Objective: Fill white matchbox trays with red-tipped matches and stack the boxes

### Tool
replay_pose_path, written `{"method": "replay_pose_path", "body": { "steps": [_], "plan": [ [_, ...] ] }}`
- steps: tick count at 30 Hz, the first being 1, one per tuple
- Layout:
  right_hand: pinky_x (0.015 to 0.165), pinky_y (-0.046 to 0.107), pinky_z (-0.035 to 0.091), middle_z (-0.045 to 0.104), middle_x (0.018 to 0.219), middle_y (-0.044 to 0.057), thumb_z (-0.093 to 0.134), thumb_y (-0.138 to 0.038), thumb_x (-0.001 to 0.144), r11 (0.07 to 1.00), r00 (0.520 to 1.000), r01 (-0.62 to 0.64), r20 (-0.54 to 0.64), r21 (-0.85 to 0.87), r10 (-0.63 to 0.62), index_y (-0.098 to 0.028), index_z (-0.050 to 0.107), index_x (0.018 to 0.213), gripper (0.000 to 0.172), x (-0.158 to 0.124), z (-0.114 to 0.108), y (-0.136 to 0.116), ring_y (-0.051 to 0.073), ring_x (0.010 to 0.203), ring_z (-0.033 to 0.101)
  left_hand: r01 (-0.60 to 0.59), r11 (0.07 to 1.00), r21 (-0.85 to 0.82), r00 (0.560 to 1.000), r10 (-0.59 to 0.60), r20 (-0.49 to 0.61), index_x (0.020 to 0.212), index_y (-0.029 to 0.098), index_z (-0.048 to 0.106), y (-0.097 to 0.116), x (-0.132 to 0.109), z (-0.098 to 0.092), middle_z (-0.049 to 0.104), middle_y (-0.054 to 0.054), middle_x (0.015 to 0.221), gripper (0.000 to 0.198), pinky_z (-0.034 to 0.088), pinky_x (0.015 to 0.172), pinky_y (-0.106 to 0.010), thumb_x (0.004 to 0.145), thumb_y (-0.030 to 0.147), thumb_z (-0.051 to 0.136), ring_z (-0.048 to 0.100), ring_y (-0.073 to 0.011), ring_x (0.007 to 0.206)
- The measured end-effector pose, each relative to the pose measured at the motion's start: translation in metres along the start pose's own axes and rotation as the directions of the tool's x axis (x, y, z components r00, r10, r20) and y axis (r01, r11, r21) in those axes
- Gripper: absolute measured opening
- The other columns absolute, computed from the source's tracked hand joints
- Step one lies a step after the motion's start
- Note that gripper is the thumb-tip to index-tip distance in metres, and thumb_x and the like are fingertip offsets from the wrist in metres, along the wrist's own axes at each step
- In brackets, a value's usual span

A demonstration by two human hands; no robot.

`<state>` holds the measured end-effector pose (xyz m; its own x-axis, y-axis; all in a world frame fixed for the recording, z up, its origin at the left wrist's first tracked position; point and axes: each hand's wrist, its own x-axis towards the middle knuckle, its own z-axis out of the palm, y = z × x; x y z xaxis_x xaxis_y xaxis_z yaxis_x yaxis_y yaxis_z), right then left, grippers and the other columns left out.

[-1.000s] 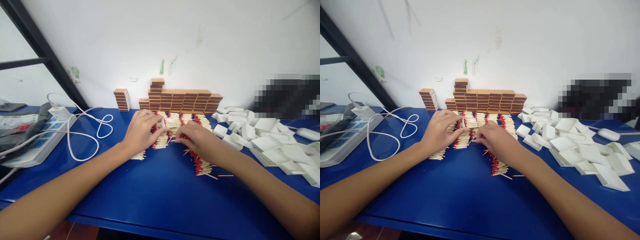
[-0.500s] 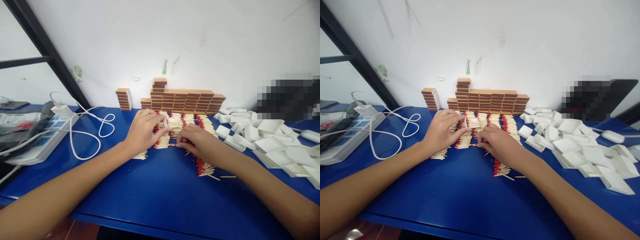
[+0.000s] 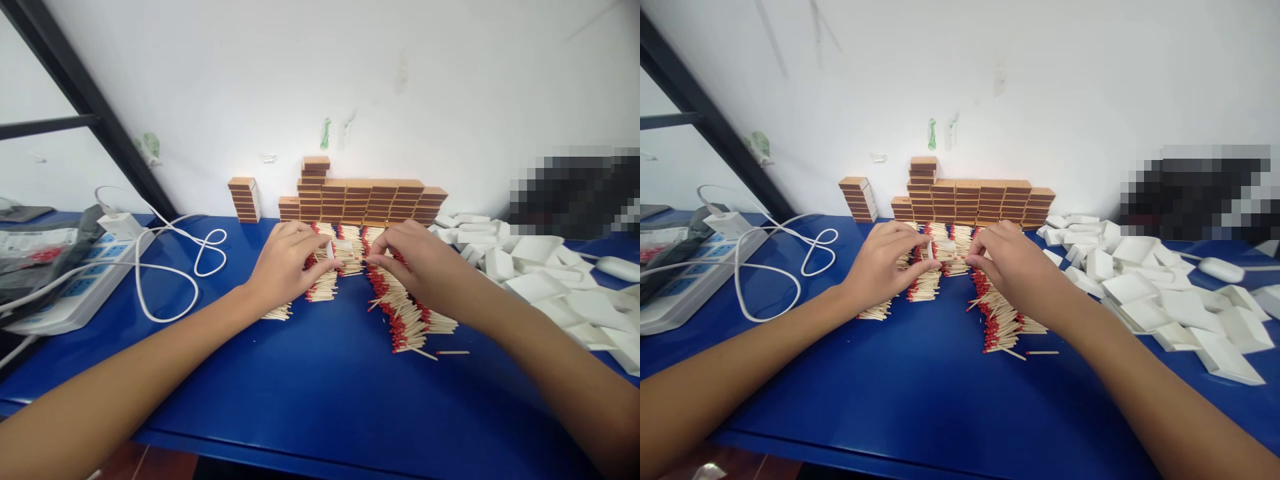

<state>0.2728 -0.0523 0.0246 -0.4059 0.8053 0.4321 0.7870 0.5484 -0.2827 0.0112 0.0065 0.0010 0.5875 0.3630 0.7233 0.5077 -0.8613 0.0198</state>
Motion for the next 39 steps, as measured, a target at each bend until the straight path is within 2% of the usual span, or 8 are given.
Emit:
{"method": "replay_pose_path", "body": {
  "steps": [4,10,15,23,28,33,36,39],
  "plan": [
    [0.079,0.04,0.042,0.067,0.089,0.007,0.054,-0.034,0.105,1.0,0.999,-0.009,-0.053,-0.003,0.009,-0.024,0.059,0.09,0.019,0.001,0.002,-0.005,0.027,0.089,0.057,-0.021,0.995,-0.095,1.0,0.022,0.012,0.114,0.017,0.074,0.005,0.001,0.0,0.079,-0.005,0.092,0.04,0.049,0.097,-0.041,0.096,0.052,0.074,0.069,-0.0243,0.103],
    [0.082,0.042,0.041,0.068,0.093,0.007,0.058,-0.026,0.104,0.994,0.987,0.103,-0.119,-0.023,-0.105,-0.024,0.06,0.093,0.012,0.001,0.006,-0.013,0.027,0.09,0.054,-0.015,0.977,-0.211,0.999,0.008,-0.036,0.113,0.018,0.075,0.012,0.003,0.0,0.079,-0.004,0.092,0.04,0.051,0.091,-0.038,0.093,0.053,0.077,0.071,-0.022,0.097],
    [0.082,0.041,0.043,0.066,0.092,0.006,0.061,-0.023,0.104,0.983,0.976,0.183,-0.117,0.005,-0.181,-0.023,0.062,0.094,0.01,0.001,0.004,-0.013,0.025,0.089,0.053,-0.005,0.972,-0.237,0.999,-0.005,-0.043,0.112,0.019,0.076,0.012,0.004,-0.001,0.079,-0.004,0.092,0.038,0.052,0.091,-0.038,0.091,0.051,0.079,0.071,-0.0218,0.096],
    [0.078,0.042,0.044,0.068,0.088,0.005,0.065,-0.027,0.102,0.989,0.947,0.145,-0.285,-0.023,-0.146,-0.025,0.067,0.094,0.009,0.002,0.006,-0.019,0.025,0.087,0.056,0.003,0.961,-0.277,0.999,-0.013,-0.035,0.114,0.019,0.077,0.015,0.003,0.0,0.079,-0.004,0.094,0.038,0.053,0.092,-0.037,0.09,0.048,0.082,0.072,-0.0217,0.098],
    [0.08,0.043,0.047,0.07,0.092,0.007,0.064,-0.027,0.102,0.986,0.944,0.168,-0.287,-0.018,-0.166,-0.024,0.07,0.096,0.009,0.002,0.01,-0.018,0.026,0.09,0.058,0.008,0.957,-0.289,0.999,-0.021,-0.04,0.112,0.019,0.077,0.016,0.004,-0.001,0.079,-0.004,0.095,0.036,0.053,0.092,-0.037,0.091,0.048,0.081,0.071,-0.0213,0.097],
    [0.08,0.044,0.045,0.069,0.087,0.006,0.061,-0.028,0.103,0.995,0.936,0.1,-0.336,-0.031,-0.104,-0.026,0.07,0.094,0.013,0.004,0.002,-0.012,0.026,0.086,0.058,0.095,0.971,-0.218,0.993,-0.107,-0.046,0.108,0.019,0.078,0.009,0.003,-0.001,0.079,-0.006,0.1,0.033,0.054,0.091,-0.038,0.091,0.048,0.081,0.07,-0.022,0.097],
    [0.078,0.044,0.044,0.067,0.084,0.007,0.062,-0.028,0.102,0.996,0.951,0.076,-0.296,-0.051,-0.087,-0.025,0.07,0.09,0.015,0.003,0.006,-0.006,0.027,0.086,0.056,0.156,0.974,-0.167,0.983,-0.169,-0.067,0.105,0.02,0.078,0.005,0.003,0.0,0.08,-0.006,0.1,0.031,0.053,0.09,-0.039,0.091,0.048,0.081,0.071,-0.0226,0.097],
    [0.082,0.045,0.046,0.068,0.091,0.009,0.064,-0.026,0.1,0.994,0.98,0.1,-0.166,-0.051,-0.107,-0.023,0.074,0.091,0.014,0.0,0.018,0.0,0.028,0.092,0.056,0.195,0.971,-0.141,0.974,-0.208,-0.088,0.102,0.02,0.078,0.004,0.003,-0.001,0.08,-0.004,0.097,0.03,0.053,0.091,-0.039,0.093,0.05,0.078,0.072,-0.0227,0.096]
  ]
}}
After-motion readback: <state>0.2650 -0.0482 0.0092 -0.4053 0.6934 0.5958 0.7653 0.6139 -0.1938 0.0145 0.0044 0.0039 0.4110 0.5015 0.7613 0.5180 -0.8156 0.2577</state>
